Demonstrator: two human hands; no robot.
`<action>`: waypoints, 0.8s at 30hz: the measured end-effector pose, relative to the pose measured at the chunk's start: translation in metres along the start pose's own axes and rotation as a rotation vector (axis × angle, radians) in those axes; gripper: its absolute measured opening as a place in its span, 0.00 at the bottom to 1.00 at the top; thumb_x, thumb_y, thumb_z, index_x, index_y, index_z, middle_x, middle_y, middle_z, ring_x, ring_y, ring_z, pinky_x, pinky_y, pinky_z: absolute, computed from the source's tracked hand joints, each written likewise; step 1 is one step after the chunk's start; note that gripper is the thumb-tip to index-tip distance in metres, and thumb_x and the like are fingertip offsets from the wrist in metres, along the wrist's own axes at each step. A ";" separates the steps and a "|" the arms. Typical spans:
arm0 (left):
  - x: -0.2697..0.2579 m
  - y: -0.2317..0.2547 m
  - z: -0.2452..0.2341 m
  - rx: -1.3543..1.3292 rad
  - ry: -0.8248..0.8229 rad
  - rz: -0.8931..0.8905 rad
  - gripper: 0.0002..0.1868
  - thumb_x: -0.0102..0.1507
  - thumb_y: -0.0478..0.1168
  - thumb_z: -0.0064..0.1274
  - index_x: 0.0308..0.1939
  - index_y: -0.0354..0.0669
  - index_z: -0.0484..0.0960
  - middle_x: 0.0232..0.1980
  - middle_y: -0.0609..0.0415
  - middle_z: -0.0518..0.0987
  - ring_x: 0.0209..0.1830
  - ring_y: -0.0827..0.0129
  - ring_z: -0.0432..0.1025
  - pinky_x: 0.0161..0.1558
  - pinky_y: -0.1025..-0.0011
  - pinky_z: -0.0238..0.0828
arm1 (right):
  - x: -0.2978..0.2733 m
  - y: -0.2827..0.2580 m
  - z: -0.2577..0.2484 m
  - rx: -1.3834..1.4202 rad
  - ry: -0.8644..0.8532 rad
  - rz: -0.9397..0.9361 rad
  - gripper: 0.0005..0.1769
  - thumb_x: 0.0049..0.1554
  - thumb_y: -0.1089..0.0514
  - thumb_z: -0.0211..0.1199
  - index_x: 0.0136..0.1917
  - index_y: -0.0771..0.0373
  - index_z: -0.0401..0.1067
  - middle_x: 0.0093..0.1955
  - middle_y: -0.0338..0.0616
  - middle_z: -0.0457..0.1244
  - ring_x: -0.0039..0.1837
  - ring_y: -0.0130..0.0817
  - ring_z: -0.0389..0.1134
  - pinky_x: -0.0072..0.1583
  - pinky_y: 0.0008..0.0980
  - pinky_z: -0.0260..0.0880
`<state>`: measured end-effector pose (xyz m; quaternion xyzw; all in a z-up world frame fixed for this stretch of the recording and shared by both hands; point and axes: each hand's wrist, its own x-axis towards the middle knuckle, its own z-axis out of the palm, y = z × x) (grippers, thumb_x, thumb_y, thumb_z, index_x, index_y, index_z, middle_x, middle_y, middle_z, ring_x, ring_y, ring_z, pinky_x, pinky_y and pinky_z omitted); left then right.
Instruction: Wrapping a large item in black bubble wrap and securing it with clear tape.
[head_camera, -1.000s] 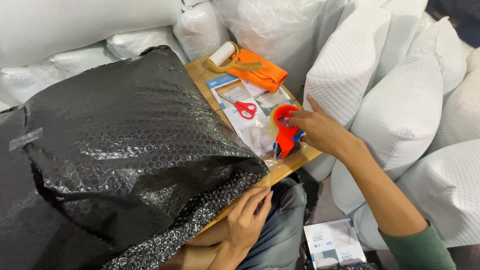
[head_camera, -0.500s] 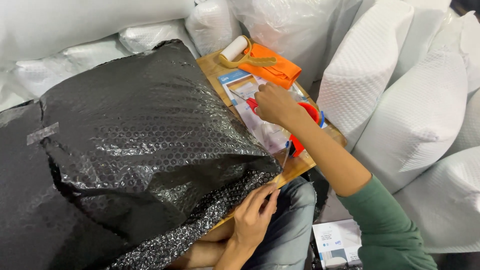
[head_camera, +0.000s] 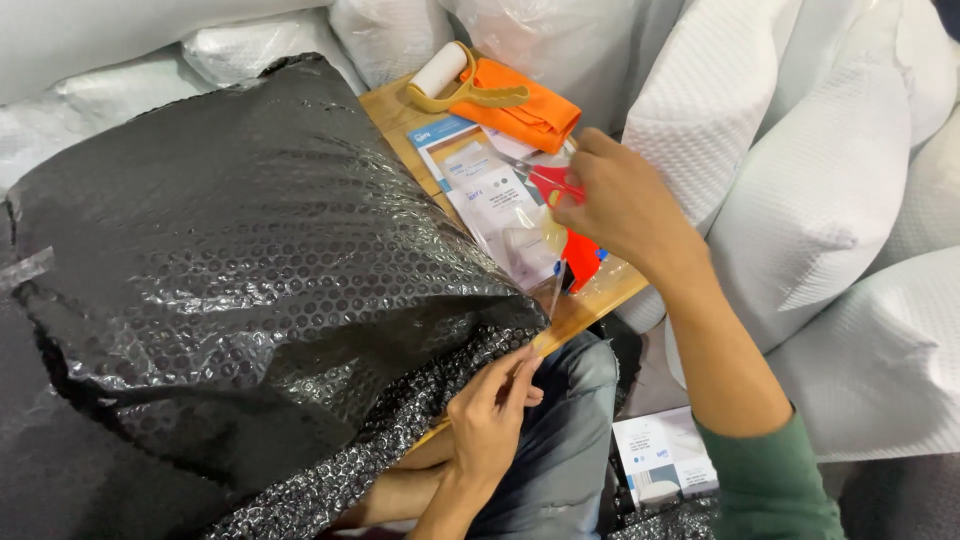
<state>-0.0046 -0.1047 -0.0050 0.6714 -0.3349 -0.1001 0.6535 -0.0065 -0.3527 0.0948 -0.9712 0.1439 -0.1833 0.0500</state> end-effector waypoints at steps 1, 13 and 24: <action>0.000 -0.001 0.001 0.012 0.015 -0.035 0.10 0.60 0.31 0.61 0.45 0.32 0.85 0.31 0.53 0.86 0.21 0.75 0.79 0.22 0.80 0.76 | -0.017 -0.010 -0.026 0.093 0.068 0.059 0.13 0.49 0.59 0.66 0.41 0.73 0.72 0.50 0.50 0.63 0.45 0.48 0.63 0.50 0.41 0.65; -0.008 -0.007 0.011 -0.062 -0.014 0.048 0.10 0.59 0.21 0.55 0.43 0.31 0.82 0.51 0.48 0.85 0.27 0.70 0.80 0.29 0.78 0.83 | -0.251 -0.014 0.081 1.628 -0.070 0.567 0.14 0.43 0.69 0.74 0.42 0.70 0.73 0.44 0.53 0.68 0.38 0.33 0.66 0.39 0.30 0.69; -0.008 -0.001 0.013 0.212 0.062 0.119 0.15 0.59 0.28 0.63 0.50 0.38 0.85 0.50 0.49 0.81 0.33 0.75 0.75 0.28 0.83 0.79 | -0.247 -0.031 0.140 2.016 -0.383 0.466 0.24 0.46 0.47 0.77 0.37 0.66 0.68 0.36 0.54 0.66 0.34 0.37 0.66 0.34 0.35 0.69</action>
